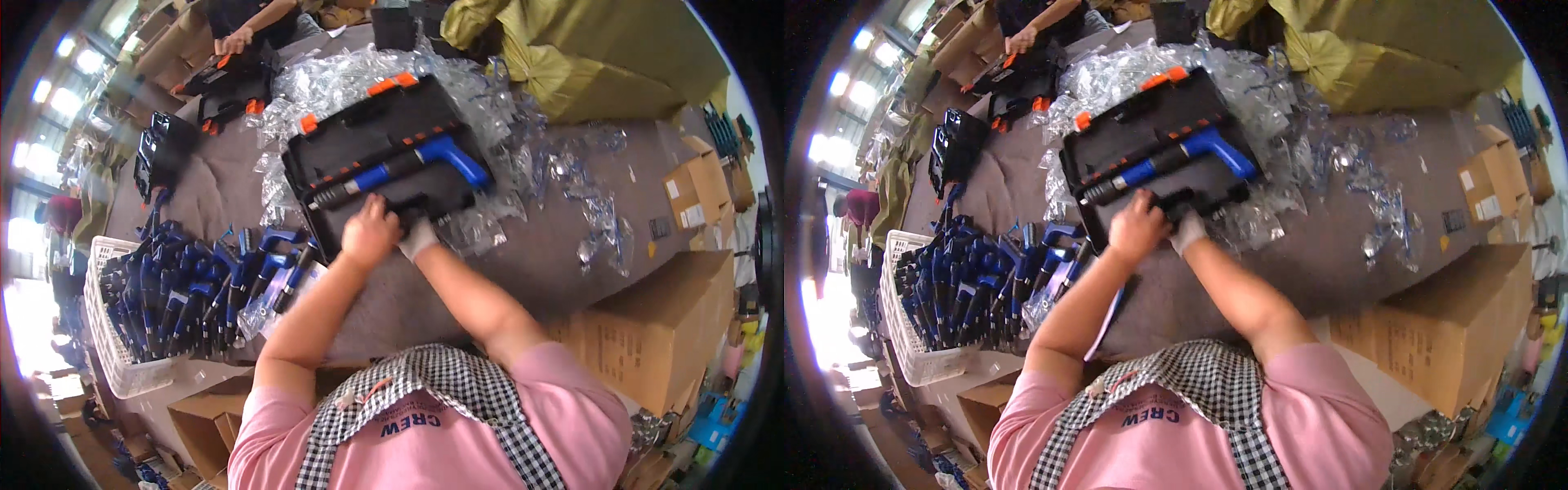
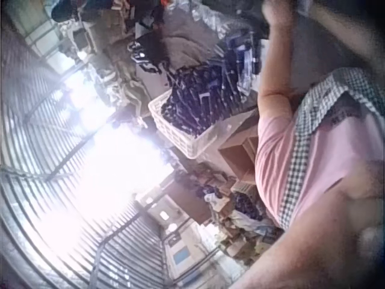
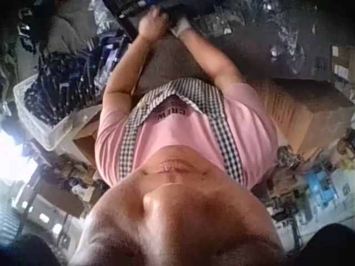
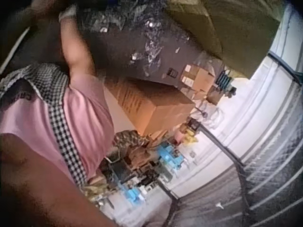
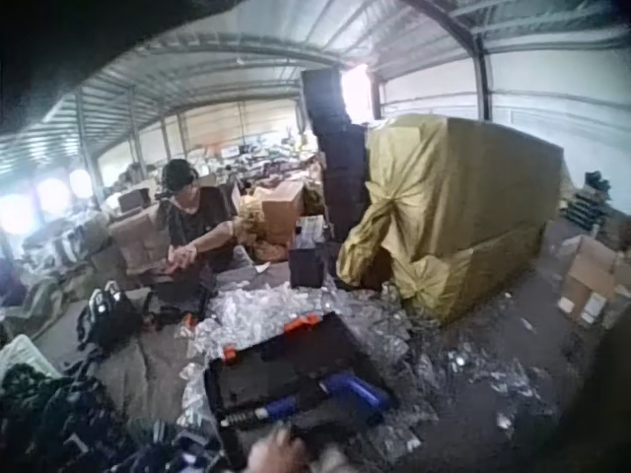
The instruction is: Packing hand tools into plastic cases and then into cardboard shipping boxes.
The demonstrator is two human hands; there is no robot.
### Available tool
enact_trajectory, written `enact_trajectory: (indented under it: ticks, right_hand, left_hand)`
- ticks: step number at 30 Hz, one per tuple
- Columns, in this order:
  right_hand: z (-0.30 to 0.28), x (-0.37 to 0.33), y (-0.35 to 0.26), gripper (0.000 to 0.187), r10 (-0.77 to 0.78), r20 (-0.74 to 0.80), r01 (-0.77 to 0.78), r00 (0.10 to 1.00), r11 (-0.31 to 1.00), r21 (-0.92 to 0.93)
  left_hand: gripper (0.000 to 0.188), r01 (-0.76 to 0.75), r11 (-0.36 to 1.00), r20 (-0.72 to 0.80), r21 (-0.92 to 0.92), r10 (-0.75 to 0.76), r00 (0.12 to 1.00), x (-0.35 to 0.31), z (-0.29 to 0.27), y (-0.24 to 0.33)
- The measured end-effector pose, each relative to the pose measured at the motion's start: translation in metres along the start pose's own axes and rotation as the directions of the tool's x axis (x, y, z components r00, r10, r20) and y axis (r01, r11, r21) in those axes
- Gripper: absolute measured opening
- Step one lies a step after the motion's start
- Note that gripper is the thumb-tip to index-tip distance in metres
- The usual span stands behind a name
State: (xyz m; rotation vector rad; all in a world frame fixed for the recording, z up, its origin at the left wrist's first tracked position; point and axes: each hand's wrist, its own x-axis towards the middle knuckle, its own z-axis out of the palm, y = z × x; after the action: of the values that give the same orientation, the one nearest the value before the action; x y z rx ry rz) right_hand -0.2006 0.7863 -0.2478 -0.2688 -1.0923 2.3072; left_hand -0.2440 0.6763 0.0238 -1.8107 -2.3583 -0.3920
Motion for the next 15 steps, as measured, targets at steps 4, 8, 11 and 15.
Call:
enact_trajectory:
  ticks: [4,8,11,15]
  right_hand:
    - [0.124,-0.043,-0.108,0.060,0.843,-0.225,-0.824,0.488,0.530,0.198]
    - [0.038,-0.122,-0.153,0.056,0.755,0.056,-0.755,0.653,0.655,-0.029]
    - [-0.025,-0.163,-0.190,0.049,0.592,-0.043,-0.585,0.805,0.803,0.115]
    - [-0.026,-0.177,-0.289,0.071,0.595,-0.071,-0.581,0.801,0.800,0.149]
  left_hand:
    - [0.031,0.160,0.979,0.021,0.125,-0.164,0.986,-0.036,-0.009,-0.047]
    - [0.015,0.275,0.941,-0.072,0.200,-0.266,0.961,-0.011,-0.037,-0.030]
    - [0.016,0.168,0.954,-0.249,0.247,-0.104,0.963,-0.043,-0.060,0.020]
    - [0.013,0.176,0.928,-0.086,0.327,-0.157,0.984,-0.132,-0.029,0.110]
